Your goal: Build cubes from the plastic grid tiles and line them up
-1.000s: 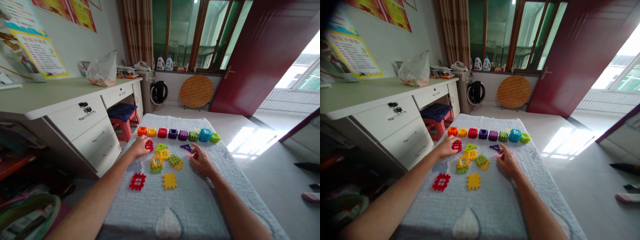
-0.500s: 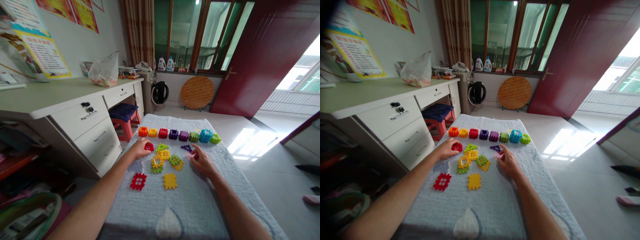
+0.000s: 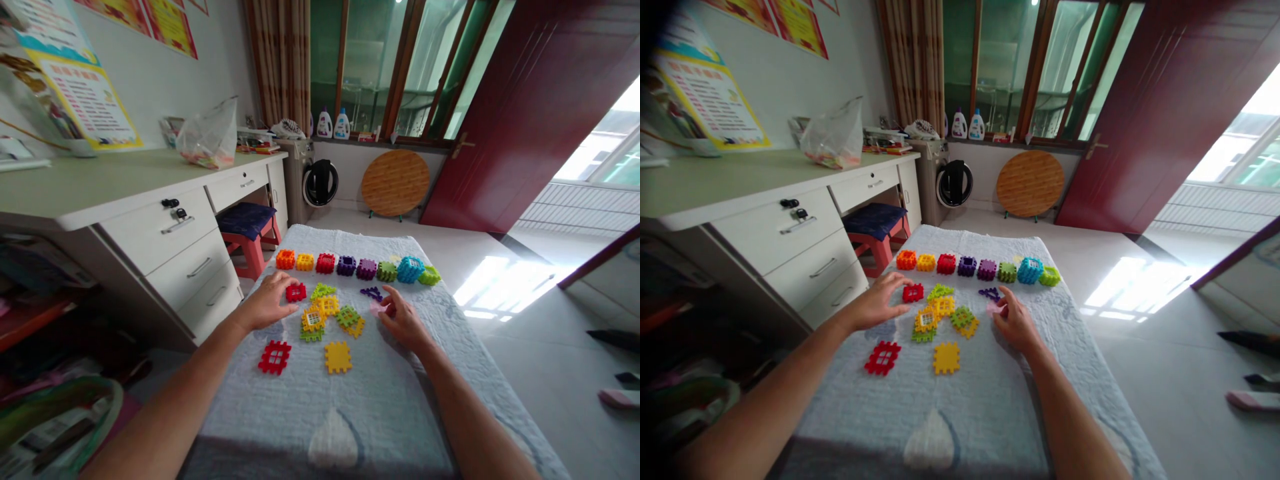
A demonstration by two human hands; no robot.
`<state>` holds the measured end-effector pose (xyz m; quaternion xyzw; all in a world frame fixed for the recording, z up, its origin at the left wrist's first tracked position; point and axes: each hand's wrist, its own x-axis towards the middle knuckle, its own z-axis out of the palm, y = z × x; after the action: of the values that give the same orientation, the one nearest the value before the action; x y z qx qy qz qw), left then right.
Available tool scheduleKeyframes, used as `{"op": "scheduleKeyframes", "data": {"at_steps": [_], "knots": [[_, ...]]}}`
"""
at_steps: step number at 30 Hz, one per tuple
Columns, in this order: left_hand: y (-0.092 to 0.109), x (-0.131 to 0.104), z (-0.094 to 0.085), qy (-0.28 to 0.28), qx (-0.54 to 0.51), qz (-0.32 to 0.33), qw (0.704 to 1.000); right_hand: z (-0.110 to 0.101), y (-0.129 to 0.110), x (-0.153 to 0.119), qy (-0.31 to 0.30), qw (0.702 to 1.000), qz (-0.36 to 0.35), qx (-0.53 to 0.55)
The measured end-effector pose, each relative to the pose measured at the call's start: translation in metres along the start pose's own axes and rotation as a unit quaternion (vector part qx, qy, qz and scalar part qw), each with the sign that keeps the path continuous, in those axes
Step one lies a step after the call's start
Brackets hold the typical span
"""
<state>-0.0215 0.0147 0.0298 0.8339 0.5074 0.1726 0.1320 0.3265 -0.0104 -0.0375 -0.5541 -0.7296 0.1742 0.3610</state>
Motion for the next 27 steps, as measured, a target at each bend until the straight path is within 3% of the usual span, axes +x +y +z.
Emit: {"op": "scheduleKeyframes", "data": {"at_steps": [5,8,11,14,20,27], "knots": [[0.013,-0.057,-0.014,-0.163,-0.036,0.025,0.986,0.0,0.001,0.0,-0.001,1.0,-0.014,-0.01],[0.012,-0.076,-0.007,-0.179,-0.033,0.012,0.983,0.001,0.003,0.0,-0.001,1.0,-0.016,-0.01],[0.012,-0.079,0.0,-0.162,-0.029,0.004,0.986,0.001,0.003,-0.001,-0.002,1.0,-0.019,-0.008],[0.012,-0.072,0.001,-0.135,-0.023,0.003,0.991,0.0,0.001,0.0,-0.002,1.0,-0.017,-0.006],[0.009,-0.031,-0.007,-0.014,-0.048,-0.039,0.998,0.0,-0.001,0.0,-0.001,1.0,-0.011,-0.002],[0.005,0.026,-0.007,-0.01,-0.014,-0.059,0.998,0.002,0.002,0.0,0.007,1.0,-0.017,-0.008]]}}
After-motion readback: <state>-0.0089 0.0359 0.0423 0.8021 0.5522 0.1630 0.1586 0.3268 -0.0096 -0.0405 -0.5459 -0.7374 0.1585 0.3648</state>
